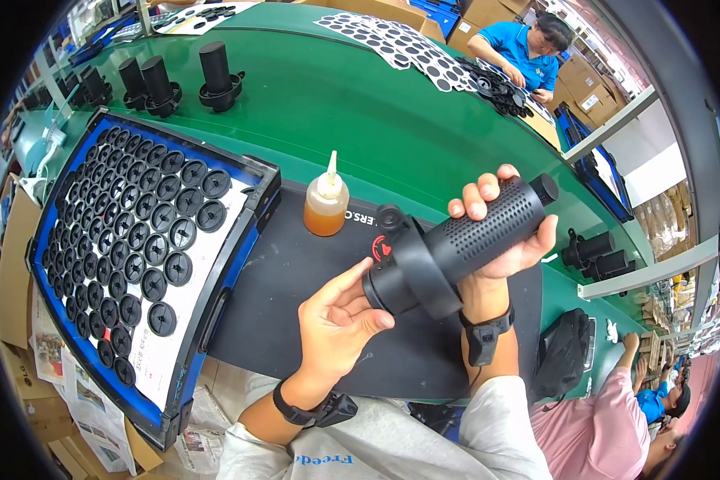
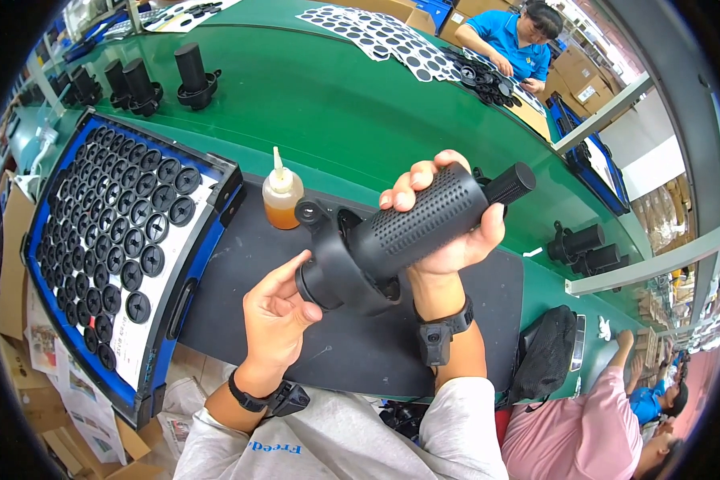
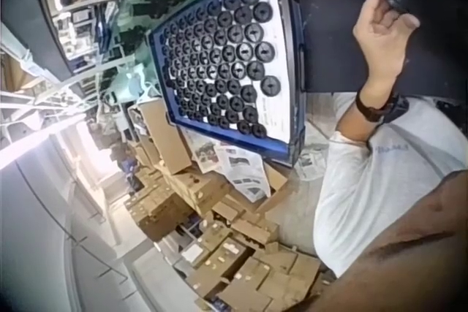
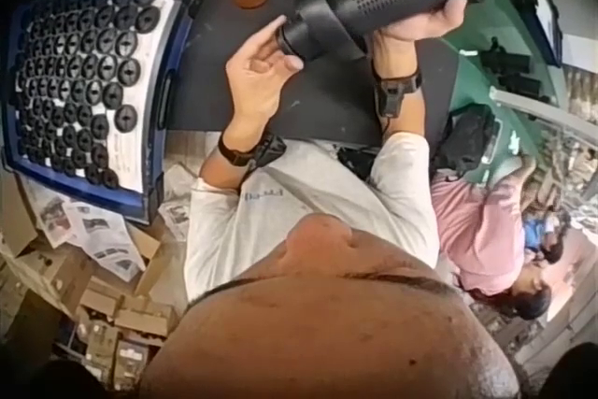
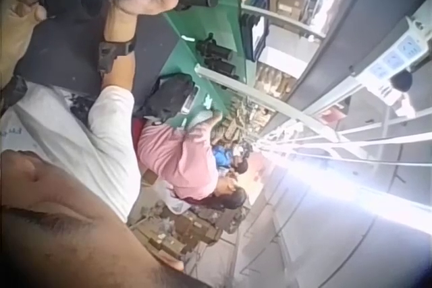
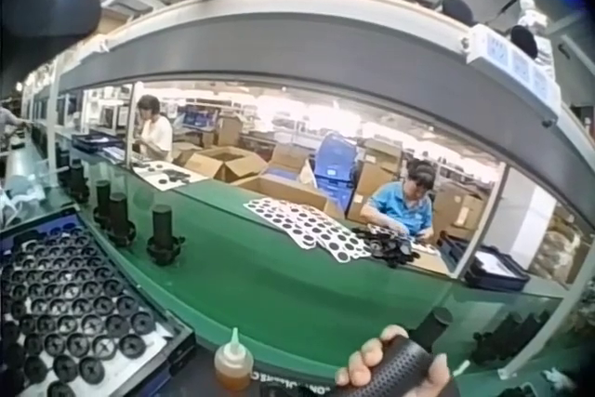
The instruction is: The person assembles black plastic components by fitting circular caps onto cylindrical handles and then applies liquid from a bottle into the centers of the remaining caps in a tray.
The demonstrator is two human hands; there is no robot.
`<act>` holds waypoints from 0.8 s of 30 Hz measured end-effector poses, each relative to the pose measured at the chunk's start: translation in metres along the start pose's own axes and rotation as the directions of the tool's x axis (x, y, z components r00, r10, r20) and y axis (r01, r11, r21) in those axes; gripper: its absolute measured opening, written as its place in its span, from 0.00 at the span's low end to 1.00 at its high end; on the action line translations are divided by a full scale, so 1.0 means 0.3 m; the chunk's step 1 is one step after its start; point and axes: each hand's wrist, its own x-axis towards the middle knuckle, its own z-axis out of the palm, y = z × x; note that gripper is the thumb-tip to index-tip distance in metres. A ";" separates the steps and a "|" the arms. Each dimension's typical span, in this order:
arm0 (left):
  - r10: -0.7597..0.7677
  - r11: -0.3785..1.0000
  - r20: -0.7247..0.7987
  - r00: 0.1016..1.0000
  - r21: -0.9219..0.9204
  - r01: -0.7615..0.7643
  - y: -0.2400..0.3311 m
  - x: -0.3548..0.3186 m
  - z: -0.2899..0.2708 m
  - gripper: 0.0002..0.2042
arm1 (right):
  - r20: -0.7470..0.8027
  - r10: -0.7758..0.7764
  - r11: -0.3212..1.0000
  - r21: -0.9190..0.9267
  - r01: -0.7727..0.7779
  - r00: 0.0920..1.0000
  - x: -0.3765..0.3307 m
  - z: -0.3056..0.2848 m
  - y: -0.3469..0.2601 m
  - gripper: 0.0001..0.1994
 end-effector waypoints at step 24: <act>-0.223 0.971 0.013 0.975 -0.086 0.223 0.101 -0.017 -0.262 0.23 | -0.121 0.205 0.768 -0.596 -0.236 0.971 -0.126 -0.072 0.049 0.26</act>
